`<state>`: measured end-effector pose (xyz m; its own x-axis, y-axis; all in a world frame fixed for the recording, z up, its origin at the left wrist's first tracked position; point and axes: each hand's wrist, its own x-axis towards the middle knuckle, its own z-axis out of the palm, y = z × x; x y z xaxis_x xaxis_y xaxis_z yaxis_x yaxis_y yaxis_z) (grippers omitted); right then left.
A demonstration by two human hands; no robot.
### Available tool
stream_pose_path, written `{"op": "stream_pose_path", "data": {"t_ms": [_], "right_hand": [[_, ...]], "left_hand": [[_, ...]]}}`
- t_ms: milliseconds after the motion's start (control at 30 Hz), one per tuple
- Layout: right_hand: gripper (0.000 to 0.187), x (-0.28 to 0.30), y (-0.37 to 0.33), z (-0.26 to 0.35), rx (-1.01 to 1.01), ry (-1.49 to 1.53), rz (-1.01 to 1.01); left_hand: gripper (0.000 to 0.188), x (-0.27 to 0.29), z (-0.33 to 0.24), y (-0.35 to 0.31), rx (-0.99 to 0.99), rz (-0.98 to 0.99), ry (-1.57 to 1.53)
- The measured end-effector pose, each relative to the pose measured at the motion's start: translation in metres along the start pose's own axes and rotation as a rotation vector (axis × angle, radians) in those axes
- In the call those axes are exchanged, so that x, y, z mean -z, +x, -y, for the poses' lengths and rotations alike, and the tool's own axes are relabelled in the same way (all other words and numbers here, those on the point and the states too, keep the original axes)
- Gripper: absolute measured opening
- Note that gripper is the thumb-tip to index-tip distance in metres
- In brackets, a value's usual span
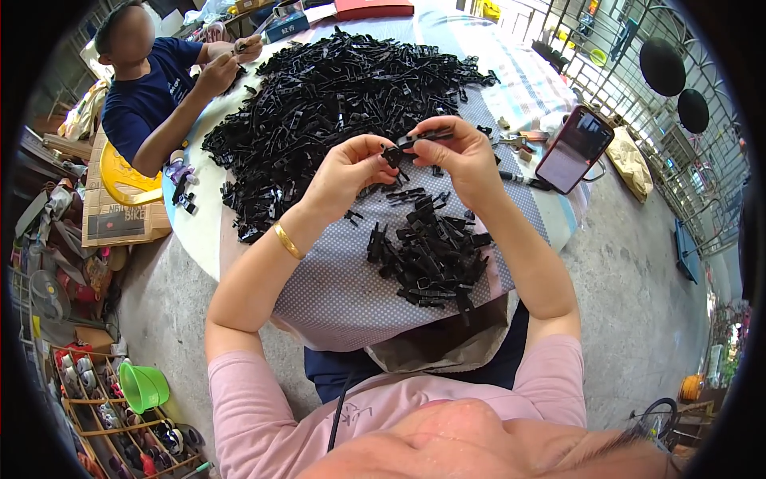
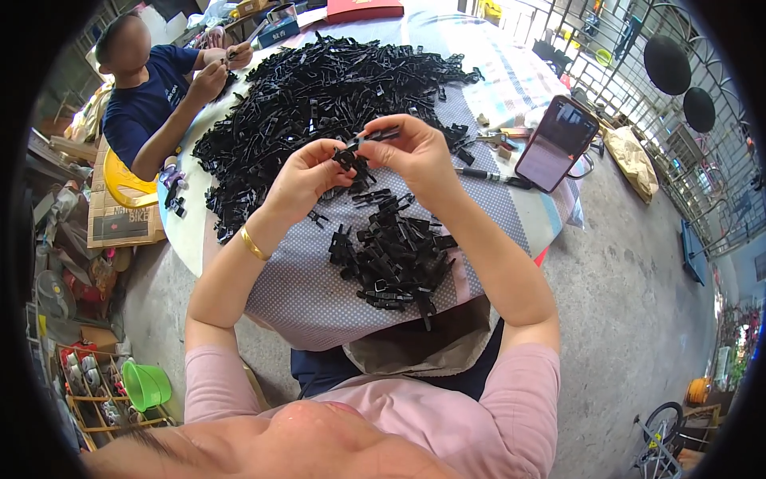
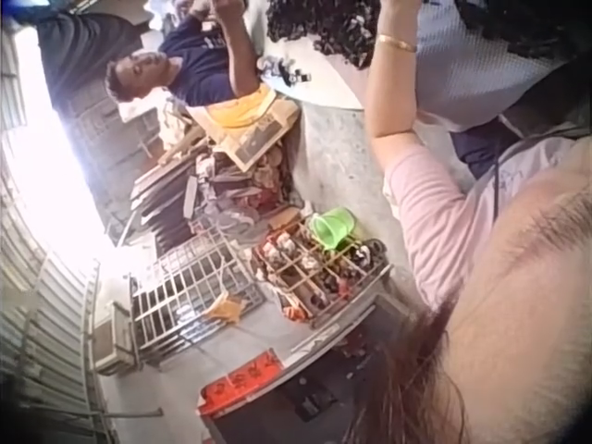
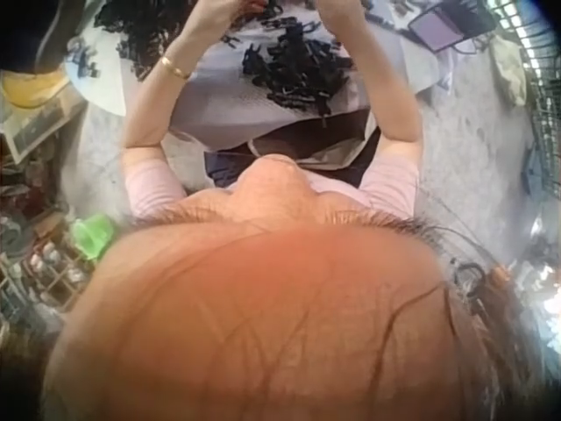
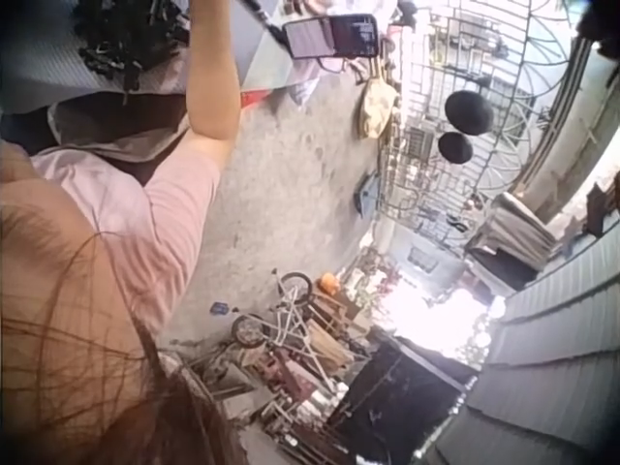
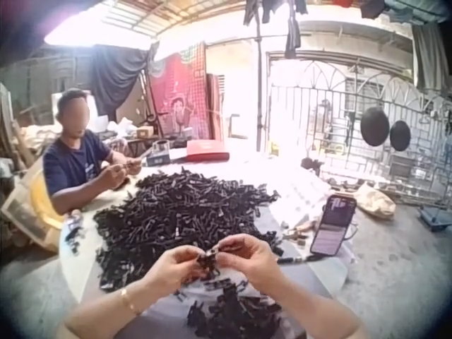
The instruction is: Manually assembling small black plastic hardware components at a table.
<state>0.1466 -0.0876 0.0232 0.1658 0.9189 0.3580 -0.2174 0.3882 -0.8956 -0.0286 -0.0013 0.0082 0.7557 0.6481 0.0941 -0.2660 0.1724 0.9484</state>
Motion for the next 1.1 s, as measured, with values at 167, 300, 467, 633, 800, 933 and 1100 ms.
{"op": "stream_pose_path", "data": {"t_ms": [167, 300, 467, 633, 800, 933, 1100], "right_hand": [[0.021, -0.008, -0.005, 0.002, -0.081, -0.199, 0.025], [0.014, -0.008, -0.005, -0.003, 0.203, -0.513, 0.028], [0.017, -0.005, -0.003, -0.007, 0.410, -0.807, 0.038], [0.015, -0.005, -0.003, -0.010, 0.585, -0.951, 0.069], [0.025, -0.005, -0.002, -0.004, 0.349, -0.735, 0.100], [0.035, 0.003, -0.001, -0.002, -0.055, -0.463, 0.179], [0.028, 0.004, -0.001, 0.006, 0.050, -0.461, 0.197]], "left_hand": [[0.019, -0.001, 0.001, 0.000, -0.031, -0.068, 0.158], [0.024, -0.015, -0.007, -0.003, -0.006, -0.118, 0.155], [0.031, -0.023, -0.003, -0.010, -0.117, -0.179, 0.208], [0.031, -0.023, -0.003, -0.011, -0.055, -0.161, 0.240], [0.032, -0.022, -0.006, -0.010, -0.106, -0.177, 0.177], [0.038, -0.020, -0.008, -0.011, -0.126, -0.128, 0.360], [0.044, -0.027, -0.016, -0.015, -0.189, -0.076, 0.393]]}}
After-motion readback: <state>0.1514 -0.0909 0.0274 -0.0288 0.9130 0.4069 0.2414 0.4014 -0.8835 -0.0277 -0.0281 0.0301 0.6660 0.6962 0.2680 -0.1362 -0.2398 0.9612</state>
